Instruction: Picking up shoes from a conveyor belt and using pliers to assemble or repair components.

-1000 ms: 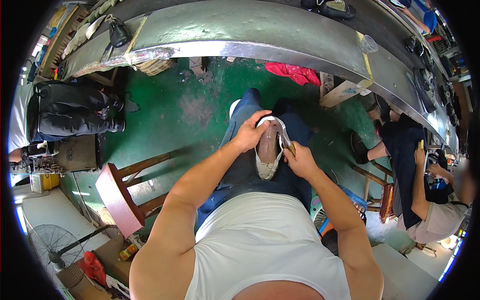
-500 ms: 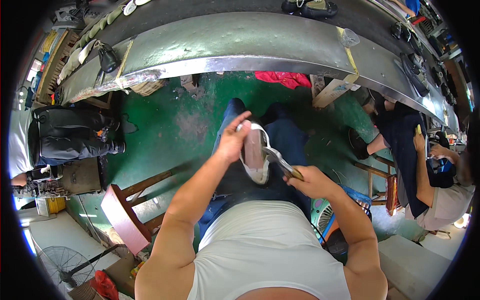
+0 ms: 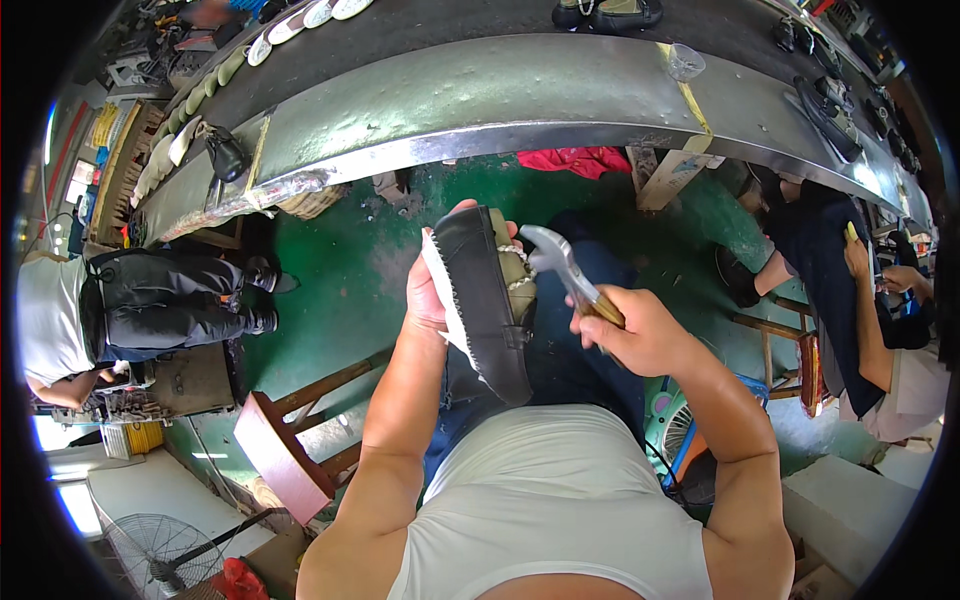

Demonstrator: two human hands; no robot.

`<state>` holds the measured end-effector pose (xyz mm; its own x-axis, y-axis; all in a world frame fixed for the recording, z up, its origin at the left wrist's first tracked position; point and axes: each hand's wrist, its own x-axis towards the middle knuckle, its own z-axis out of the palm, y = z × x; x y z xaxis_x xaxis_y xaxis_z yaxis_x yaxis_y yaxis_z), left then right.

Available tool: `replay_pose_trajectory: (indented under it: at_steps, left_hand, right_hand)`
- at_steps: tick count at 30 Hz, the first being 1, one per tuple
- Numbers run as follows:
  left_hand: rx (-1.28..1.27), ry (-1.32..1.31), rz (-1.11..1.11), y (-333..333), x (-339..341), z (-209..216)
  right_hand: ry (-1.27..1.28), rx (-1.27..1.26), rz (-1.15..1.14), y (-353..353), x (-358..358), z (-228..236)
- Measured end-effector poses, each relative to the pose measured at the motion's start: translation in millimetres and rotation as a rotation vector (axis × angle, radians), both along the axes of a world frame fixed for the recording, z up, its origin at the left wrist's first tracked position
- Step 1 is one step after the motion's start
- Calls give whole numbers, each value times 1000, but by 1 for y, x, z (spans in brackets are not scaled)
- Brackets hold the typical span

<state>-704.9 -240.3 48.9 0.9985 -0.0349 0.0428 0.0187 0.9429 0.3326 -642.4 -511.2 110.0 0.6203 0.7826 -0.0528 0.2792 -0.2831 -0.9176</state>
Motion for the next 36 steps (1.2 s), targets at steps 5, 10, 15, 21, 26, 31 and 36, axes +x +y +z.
replay_pose_trajectory:
  at_steps: [5, 10, 15, 21, 26, 31, 36]
  left_hand:
    - [48, -11, -55, -1, -7, -1]
    - [116, 33, -104, 2, -8, -3]
    - [289, 104, -69, 17, -18, -26]
    - [698, 45, 78, -11, -6, -16]
    - [1555, -370, 387, -48, -34, -8]
    - [1629, -545, 295, -61, -49, -47]
    - [1685, -529, 223, -66, -65, -46]
  right_hand:
    - [945, -64, 292, -12, 10, 7]
    - [1158, -66, 330, -12, 27, 9]
    - [966, -128, 324, -25, 19, -5]
    - [955, -38, -60, -52, 14, -50]
    - [532, 49, -191, -62, 7, -64]
    - [70, 176, -305, -9, -8, -98]
    - [84, -126, -312, 18, 8, -94]
